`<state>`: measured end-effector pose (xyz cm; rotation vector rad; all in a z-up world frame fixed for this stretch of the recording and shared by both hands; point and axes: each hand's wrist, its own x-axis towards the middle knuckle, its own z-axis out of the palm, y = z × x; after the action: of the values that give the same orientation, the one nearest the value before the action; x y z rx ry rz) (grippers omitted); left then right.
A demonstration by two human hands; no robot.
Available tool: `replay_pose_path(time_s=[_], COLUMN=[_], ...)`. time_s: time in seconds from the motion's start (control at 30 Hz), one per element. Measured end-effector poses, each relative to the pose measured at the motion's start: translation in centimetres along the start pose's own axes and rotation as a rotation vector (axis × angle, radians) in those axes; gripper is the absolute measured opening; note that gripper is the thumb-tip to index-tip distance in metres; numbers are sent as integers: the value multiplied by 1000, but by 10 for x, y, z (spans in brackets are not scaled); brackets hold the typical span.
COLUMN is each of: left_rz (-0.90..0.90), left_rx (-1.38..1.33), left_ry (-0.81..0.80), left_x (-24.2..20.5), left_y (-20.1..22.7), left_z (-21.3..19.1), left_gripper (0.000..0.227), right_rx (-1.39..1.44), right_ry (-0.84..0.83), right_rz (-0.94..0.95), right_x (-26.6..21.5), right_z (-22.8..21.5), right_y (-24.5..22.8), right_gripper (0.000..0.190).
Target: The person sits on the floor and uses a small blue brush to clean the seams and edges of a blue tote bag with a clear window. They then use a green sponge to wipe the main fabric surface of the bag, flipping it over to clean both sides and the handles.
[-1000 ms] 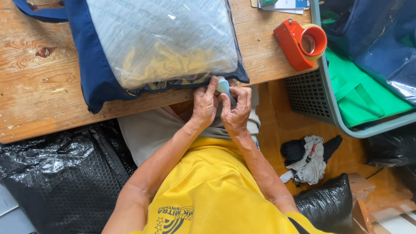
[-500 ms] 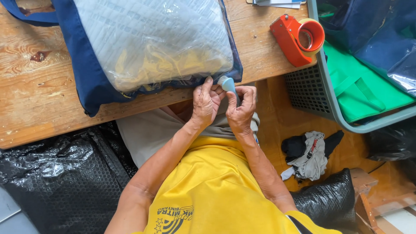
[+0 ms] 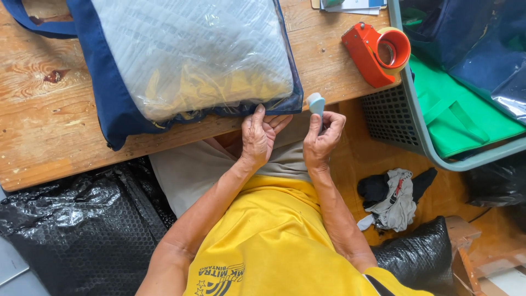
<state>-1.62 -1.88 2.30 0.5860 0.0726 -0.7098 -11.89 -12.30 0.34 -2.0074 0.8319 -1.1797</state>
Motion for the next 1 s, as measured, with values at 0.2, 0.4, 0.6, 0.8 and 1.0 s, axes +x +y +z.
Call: replay_pose_path(time_s=[0.2,0.4,0.6,0.8,1.0], left_rz=[52,194,795,813,641], left_rx=[68,567,314,537,666], left_ry=[73,627,1078,840,538], left_x=[-16,-81,-111,-105,-31], left_y=[16,83,275,276,223], left_z=[-14,-173,-193,-129,-68], left_gripper=[30,9,25,47,120], right_rx=[-50,112,238,58,137], right_ry=[-131,-39,149,268,-528], right_rz=[-21,90,74,-170,17], right_x=[8,29,61,134,188], right_z=[13,14,18,10,50], right_y=[-5,7,-20,-67,-42], right_gripper=[22,20,30,38,109])
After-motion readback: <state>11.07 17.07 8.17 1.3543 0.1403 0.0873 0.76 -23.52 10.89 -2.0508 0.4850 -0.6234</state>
